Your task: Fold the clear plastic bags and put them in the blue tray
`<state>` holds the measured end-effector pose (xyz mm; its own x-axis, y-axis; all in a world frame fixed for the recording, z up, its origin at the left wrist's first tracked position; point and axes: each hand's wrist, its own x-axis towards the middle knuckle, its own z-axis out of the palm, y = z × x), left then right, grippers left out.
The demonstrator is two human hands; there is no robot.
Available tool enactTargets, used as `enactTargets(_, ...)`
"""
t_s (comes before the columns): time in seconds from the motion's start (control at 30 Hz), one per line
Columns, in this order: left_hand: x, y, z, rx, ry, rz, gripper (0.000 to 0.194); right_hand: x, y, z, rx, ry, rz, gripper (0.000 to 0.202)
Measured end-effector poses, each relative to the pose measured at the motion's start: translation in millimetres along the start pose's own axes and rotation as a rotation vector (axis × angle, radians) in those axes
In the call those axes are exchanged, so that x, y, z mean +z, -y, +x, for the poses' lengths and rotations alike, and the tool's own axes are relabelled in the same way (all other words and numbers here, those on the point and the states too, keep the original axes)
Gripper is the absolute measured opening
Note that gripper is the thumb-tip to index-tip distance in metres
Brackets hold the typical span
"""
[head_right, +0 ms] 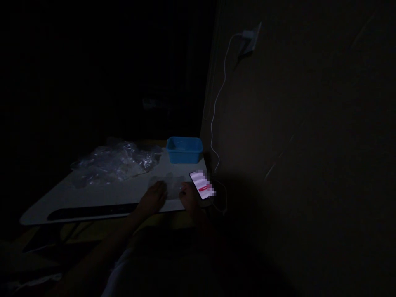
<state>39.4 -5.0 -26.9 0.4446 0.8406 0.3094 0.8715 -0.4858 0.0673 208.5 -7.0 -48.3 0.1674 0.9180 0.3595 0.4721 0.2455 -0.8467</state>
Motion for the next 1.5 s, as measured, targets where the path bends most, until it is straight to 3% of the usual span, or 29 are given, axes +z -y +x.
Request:
enactTargets(0.33, -6.2, 22, -12, -0.079, 0.048, 0.083, 0.047, -2, 1, -1, 0.007, -0.013, -0.007, 0.035)
enactTargets(0.53, -5.6, 20, -14, -0.08, 0.02, 0.081, 0.047, -1, -1, -2, 0.008, -0.031, 0.025, 0.032)
enactTargets(0.8, -8.3, 19, -12, -0.11, 0.106, 0.116, 0.05, -4, 0, -1, 0.025, -0.026, 0.025, 0.031)
enactTargets(1.17, -8.5, 17, -12, -0.125, 0.109, 0.128, 0.052, -6, -3, -1, 0.014, 0.005, 0.041, 0.029)
enactTargets(1.5, -12.1, 15, -12, -0.12, 0.13, 0.195, 0.053, -5, -4, -2, -0.035, -0.04, 0.011, 0.029)
